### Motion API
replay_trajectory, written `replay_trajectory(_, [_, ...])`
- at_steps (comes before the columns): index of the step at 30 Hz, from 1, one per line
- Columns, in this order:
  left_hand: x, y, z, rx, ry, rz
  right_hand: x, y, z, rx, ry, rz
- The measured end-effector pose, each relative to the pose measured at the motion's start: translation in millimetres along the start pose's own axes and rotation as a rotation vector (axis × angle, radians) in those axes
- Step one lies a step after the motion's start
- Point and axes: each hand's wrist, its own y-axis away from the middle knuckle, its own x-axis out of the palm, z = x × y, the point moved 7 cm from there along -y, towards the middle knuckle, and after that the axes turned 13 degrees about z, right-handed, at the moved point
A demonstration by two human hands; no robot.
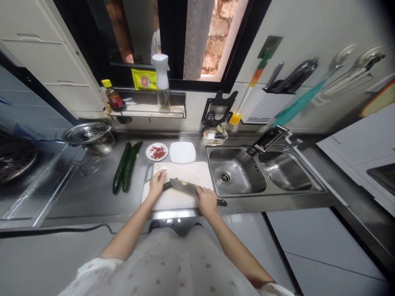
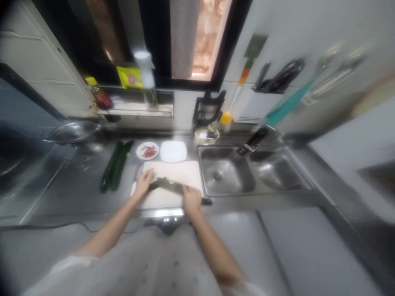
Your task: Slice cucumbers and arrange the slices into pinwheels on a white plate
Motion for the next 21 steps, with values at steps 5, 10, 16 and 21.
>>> replay_trajectory(5, [14.2,-1,-29,0.083,-0.08,0.221,-3,-2,4,-0.039,0.027,-0.046])
replay_trajectory(10, [38.2,11,-55,0.207,-0.294,0.464,-4,2,7,-0.07,0.035,-0.069])
replay_trajectory(16, [51.4,17,-58,0.215,-0.319,0.553,2,6,7,-0.098,0.04,-0.057])
replay_trajectory(21, [53.7,18,-56,0.175,-0.288,0.521,6,6,7,-0.093,0.054,-0.04])
